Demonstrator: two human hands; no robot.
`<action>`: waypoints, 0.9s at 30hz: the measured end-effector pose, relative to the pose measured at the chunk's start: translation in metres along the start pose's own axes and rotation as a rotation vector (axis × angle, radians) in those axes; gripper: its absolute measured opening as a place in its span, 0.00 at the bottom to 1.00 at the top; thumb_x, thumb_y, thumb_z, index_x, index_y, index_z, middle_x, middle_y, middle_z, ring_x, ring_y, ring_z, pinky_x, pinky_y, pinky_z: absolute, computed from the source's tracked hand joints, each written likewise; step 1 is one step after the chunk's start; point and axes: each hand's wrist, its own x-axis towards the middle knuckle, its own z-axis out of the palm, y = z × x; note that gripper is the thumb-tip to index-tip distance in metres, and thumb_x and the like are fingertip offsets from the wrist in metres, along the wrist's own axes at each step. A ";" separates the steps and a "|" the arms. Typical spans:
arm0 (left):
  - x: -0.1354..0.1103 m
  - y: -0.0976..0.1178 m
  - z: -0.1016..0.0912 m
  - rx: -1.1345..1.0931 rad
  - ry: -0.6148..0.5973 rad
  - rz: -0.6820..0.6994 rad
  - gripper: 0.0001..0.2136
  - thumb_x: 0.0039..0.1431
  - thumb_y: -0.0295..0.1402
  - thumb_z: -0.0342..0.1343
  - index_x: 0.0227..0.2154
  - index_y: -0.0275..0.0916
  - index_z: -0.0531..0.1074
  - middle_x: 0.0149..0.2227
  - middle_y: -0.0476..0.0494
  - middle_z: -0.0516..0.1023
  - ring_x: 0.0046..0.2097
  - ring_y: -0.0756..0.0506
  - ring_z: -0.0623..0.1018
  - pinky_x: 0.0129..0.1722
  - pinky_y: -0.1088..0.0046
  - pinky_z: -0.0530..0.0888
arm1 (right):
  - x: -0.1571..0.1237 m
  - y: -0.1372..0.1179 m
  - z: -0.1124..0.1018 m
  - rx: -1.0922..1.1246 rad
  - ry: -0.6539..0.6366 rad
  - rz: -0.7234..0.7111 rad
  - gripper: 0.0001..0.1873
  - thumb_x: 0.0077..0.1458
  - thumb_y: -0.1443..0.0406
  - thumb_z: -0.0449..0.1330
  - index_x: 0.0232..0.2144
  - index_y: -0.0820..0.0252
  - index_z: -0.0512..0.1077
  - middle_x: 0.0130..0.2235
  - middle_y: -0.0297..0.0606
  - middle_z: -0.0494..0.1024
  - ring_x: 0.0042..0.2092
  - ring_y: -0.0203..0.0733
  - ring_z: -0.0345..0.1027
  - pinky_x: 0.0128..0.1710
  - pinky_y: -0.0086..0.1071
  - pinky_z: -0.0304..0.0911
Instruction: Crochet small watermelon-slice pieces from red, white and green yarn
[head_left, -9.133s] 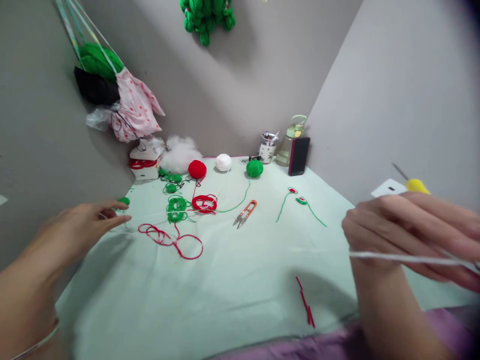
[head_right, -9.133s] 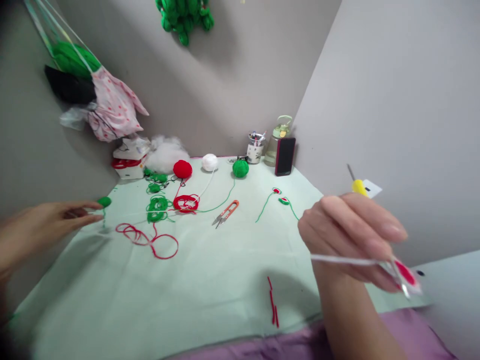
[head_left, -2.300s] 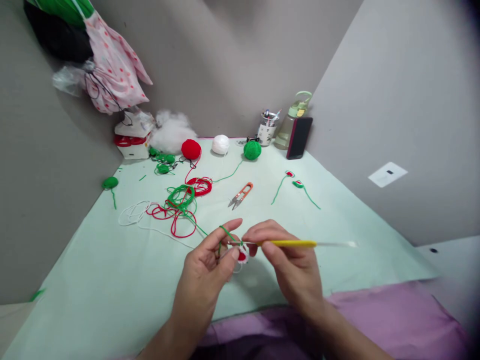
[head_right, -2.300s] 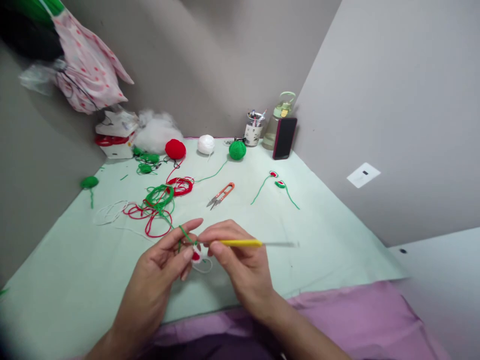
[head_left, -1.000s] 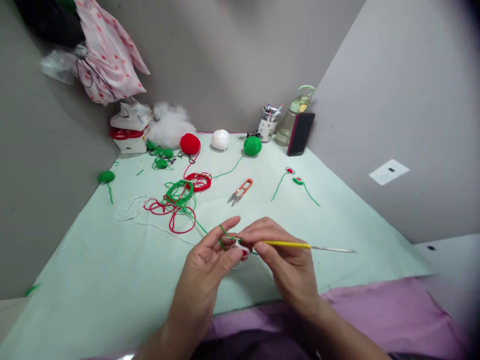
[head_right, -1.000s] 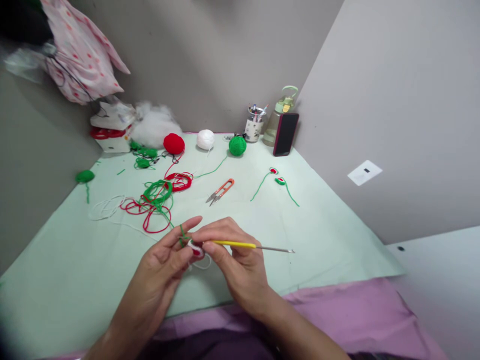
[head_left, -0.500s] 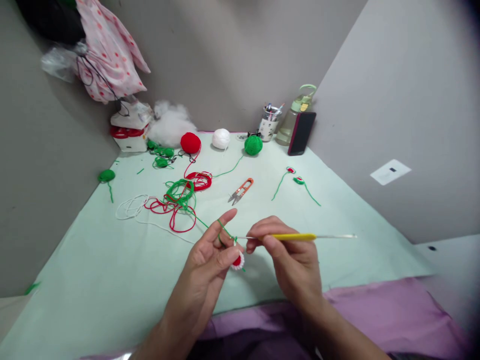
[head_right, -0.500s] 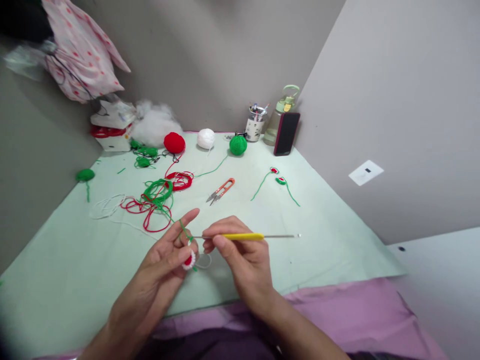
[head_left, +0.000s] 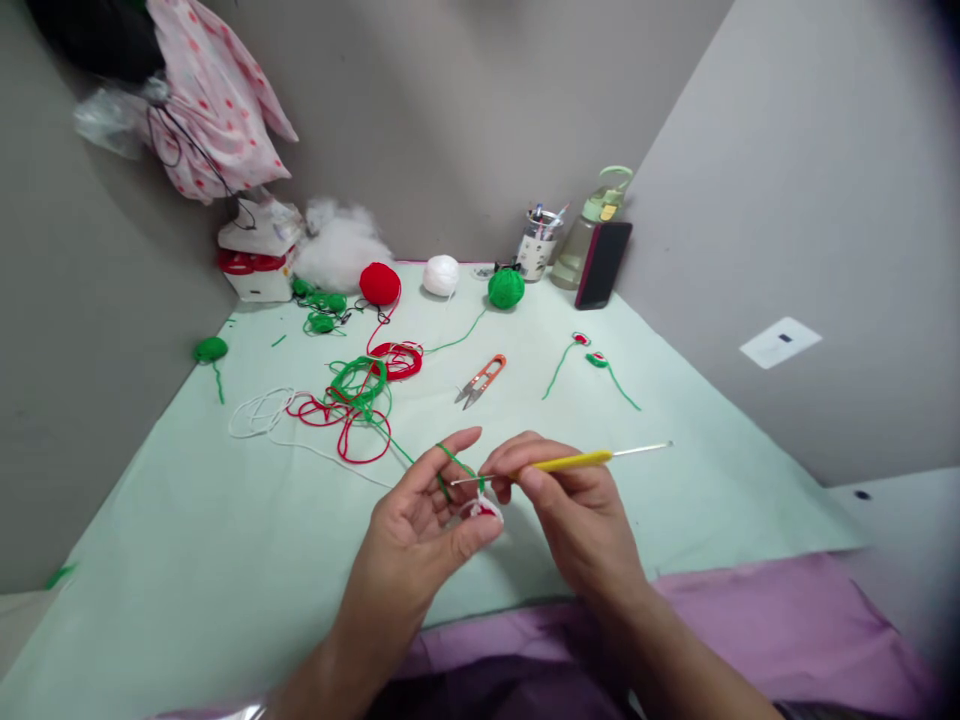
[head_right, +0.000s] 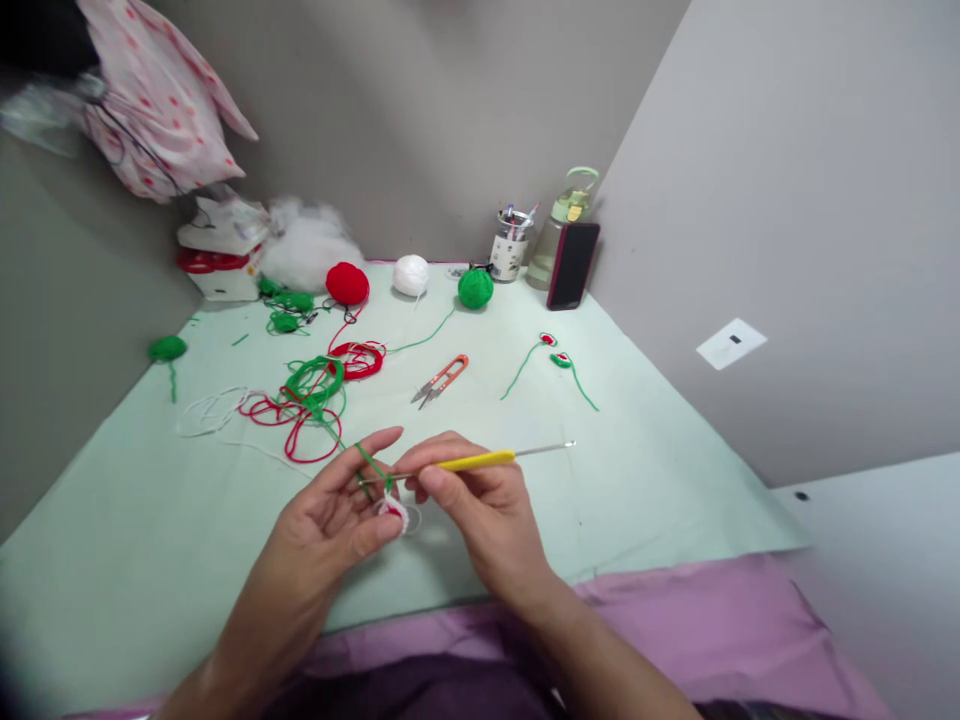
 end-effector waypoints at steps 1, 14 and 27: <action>-0.001 0.000 -0.001 0.013 0.004 0.006 0.23 0.56 0.28 0.76 0.52 0.57 0.85 0.37 0.53 0.79 0.42 0.52 0.79 0.44 0.82 0.75 | 0.000 0.000 0.000 0.027 0.013 0.020 0.07 0.67 0.58 0.68 0.40 0.50 0.87 0.37 0.36 0.84 0.36 0.37 0.73 0.39 0.31 0.70; -0.004 0.006 -0.003 0.106 0.051 0.003 0.14 0.61 0.32 0.71 0.49 0.52 0.86 0.36 0.52 0.78 0.39 0.51 0.78 0.44 0.81 0.76 | 0.003 -0.008 -0.005 0.169 -0.011 0.068 0.11 0.68 0.58 0.66 0.35 0.57 0.83 0.35 0.37 0.83 0.32 0.37 0.77 0.35 0.31 0.73; -0.008 0.008 -0.001 0.161 0.115 0.029 0.11 0.60 0.32 0.72 0.46 0.49 0.87 0.32 0.53 0.78 0.36 0.52 0.78 0.40 0.83 0.75 | -0.013 -0.020 -0.008 -0.391 -0.132 -0.282 0.13 0.75 0.68 0.55 0.46 0.54 0.80 0.39 0.38 0.82 0.43 0.42 0.75 0.45 0.36 0.71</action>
